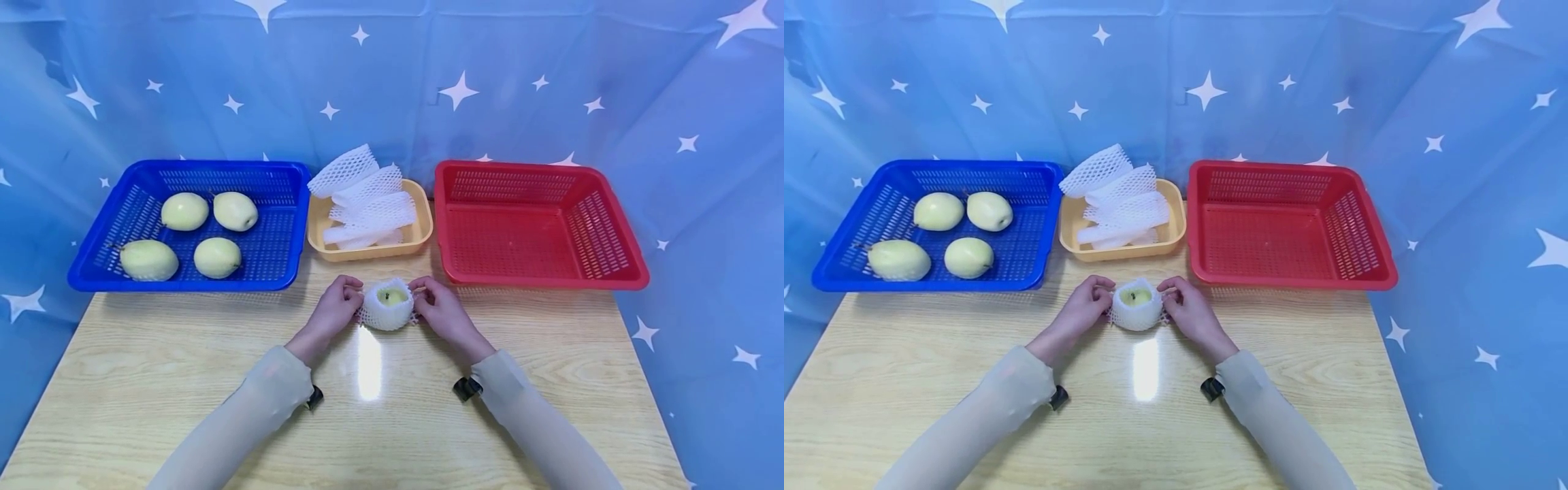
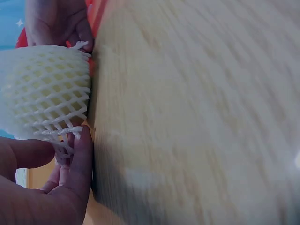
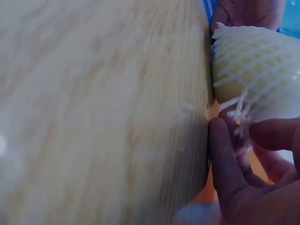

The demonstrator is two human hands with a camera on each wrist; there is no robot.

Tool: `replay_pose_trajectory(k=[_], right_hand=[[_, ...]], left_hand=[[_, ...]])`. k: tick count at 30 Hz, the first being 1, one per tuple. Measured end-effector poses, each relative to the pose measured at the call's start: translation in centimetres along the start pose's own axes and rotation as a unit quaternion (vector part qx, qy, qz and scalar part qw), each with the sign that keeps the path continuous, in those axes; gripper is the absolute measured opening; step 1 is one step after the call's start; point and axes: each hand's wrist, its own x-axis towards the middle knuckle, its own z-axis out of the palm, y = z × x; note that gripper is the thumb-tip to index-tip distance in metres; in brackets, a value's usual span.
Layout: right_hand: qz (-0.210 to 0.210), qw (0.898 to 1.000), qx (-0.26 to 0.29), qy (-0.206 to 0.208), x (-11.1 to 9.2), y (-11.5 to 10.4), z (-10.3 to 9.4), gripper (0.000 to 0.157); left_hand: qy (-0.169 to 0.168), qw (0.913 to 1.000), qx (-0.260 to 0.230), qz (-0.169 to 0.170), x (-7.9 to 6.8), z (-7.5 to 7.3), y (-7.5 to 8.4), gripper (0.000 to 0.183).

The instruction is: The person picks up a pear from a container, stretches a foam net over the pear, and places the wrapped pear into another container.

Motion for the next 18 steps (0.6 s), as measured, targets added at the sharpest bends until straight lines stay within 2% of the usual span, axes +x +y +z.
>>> replay_pose_trajectory(k=[4, 10, 14, 18], right_hand=[[-0.012, 0.999, -0.038, -0.006, 0.10, -0.17, -0.13, 0.021], [-0.026, 0.990, -0.141, -0.013, 0.51, -0.38, -0.18, 0.019], [-0.035, 0.980, -0.195, -0.018, 0.78, -0.42, -0.20, 0.019], [-0.035, 0.972, -0.230, -0.027, 0.99, -0.59, -0.30, 0.018]], left_hand=[[0.014, 0.9948, 0.091, 0.042, -0.04, 0.00, 0.17, 0.029], [0.011, 0.9790, 0.186, 0.083, 0.01, -0.28, 0.36, 0.027], [0.017, 0.9614, 0.254, 0.105, 0.00, -0.34, 0.47, 0.023], [0.021, 0.9456, 0.299, 0.127, -0.07, -0.27, 0.62, 0.020]])
